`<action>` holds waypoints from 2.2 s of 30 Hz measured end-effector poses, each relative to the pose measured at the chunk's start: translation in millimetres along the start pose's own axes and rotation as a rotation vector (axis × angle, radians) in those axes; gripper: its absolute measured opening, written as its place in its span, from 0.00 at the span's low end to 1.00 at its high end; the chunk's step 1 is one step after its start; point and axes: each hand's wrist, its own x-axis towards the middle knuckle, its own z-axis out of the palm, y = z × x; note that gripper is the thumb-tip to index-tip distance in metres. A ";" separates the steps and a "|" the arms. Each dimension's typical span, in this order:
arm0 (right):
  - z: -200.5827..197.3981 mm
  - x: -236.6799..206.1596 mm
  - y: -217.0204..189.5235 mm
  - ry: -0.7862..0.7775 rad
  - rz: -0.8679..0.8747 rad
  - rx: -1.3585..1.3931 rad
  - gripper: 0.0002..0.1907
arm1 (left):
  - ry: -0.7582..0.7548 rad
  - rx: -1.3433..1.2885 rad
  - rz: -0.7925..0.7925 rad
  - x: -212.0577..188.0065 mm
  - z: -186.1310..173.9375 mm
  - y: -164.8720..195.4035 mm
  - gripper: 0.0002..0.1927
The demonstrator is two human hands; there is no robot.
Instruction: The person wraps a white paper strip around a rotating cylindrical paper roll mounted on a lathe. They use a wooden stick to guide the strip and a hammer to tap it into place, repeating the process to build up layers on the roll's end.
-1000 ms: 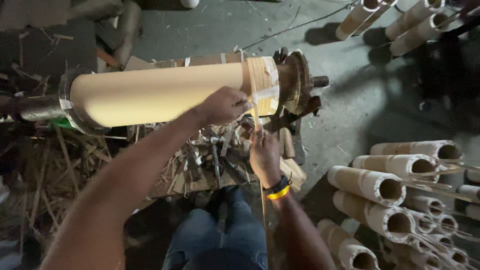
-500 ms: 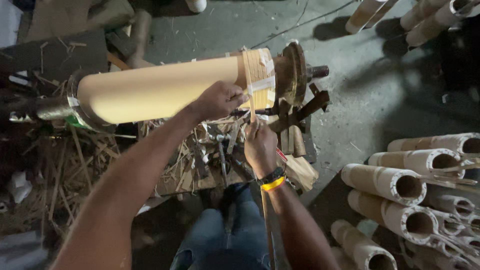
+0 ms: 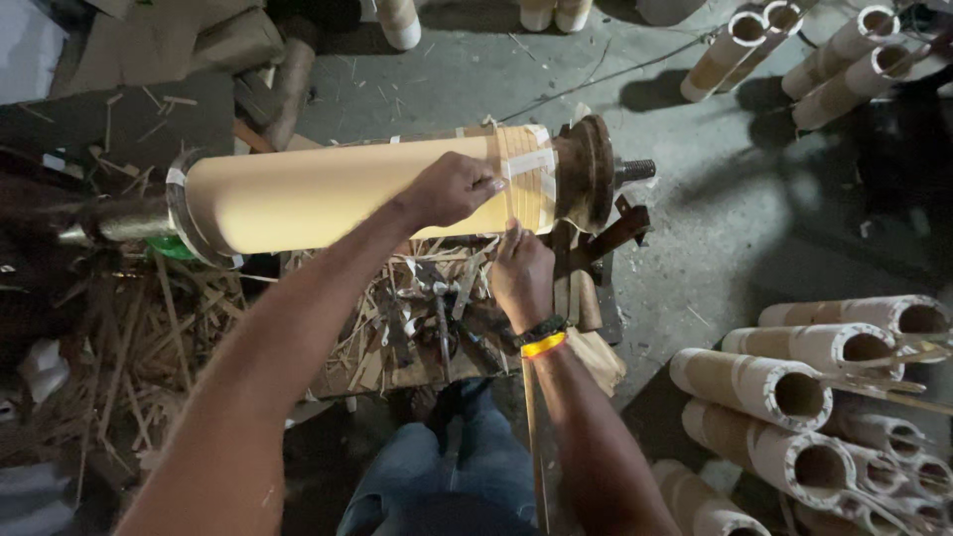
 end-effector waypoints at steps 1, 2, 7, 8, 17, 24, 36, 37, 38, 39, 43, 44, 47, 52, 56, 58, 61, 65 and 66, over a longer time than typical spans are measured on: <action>0.8 0.9 0.6 0.013 -0.017 -0.016 0.25 | -0.004 0.012 -0.023 0.3 -0.3 -0.4 0.19; 1.8 1.3 0.8 0.025 -0.040 -0.027 0.26 | -0.004 0.030 -0.048 0.2 -0.5 -1.0 0.20; 0.3 -0.8 -1.8 -0.037 -0.006 -0.003 0.27 | 0.004 0.005 -0.036 -0.3 -0.6 -1.9 0.18; -0.8 -1.6 -3.2 -0.051 -0.013 -0.022 0.28 | 0.002 0.022 -0.042 -0.5 -0.7 -1.5 0.18; 0.6 -0.7 -5.4 0.018 0.024 0.097 0.27 | 0.017 0.022 0.004 0.2 -2.1 -1.1 0.18; 4.0 -3.0 5.9 0.002 -0.094 0.048 0.25 | 0.029 0.028 0.015 -1.8 1.9 -2.3 0.18; 2.4 25.3 -21.4 -0.032 0.152 0.080 0.21 | 0.138 0.231 0.075 21.7 -15.6 7.5 0.15; 3.3 26.7 -21.8 -0.014 0.108 0.067 0.22 | 0.161 0.238 0.083 22.2 -16.9 9.5 0.15; 4.8 27.8 -21.5 0.013 0.068 0.052 0.22 | 0.179 0.241 0.099 22.5 -18.7 11.7 0.14; 6.1 29.4 -19.9 0.030 0.050 0.062 0.22 | 0.176 0.238 0.100 22.7 -19.1 11.7 0.14; 13.3 33.5 -9.8 -0.042 0.083 -0.025 0.24 | 0.160 0.229 0.110 22.1 -22.0 12.6 0.12; 14.9 34.3 -7.5 -0.088 0.111 -0.082 0.26 | 0.160 0.228 0.122 21.7 -22.3 12.8 0.11; 18.0 33.8 -2.8 0.159 -0.132 0.118 0.23 | 0.174 0.263 0.046 19.8 -20.9 13.5 0.13; 17.5 28.2 3.7 -0.024 0.092 0.132 0.22 | 0.184 0.298 -0.021 14.6 -19.8 20.6 0.15; 14.0 19.9 16.9 -0.128 0.216 0.012 0.25 | 0.176 0.259 -0.088 15.0 -22.6 22.5 0.13; 13.3 17.6 21.7 -0.038 -0.264 -0.176 0.22 | 0.197 0.258 0.031 18.4 -24.9 21.2 0.10; 15.2 21.1 17.8 -0.057 -0.141 -0.044 0.22 | 0.121 0.266 -0.085 25.7 -28.0 18.0 0.09; 13.6 36.1 -5.0 0.031 -0.020 0.151 0.19 | 0.190 0.327 -0.062 34.5 -33.1 16.8 0.09; 11.1 39.7 -10.6 -0.025 0.011 0.129 0.21 | 0.183 0.317 -0.087 36.2 -34.5 16.1 0.10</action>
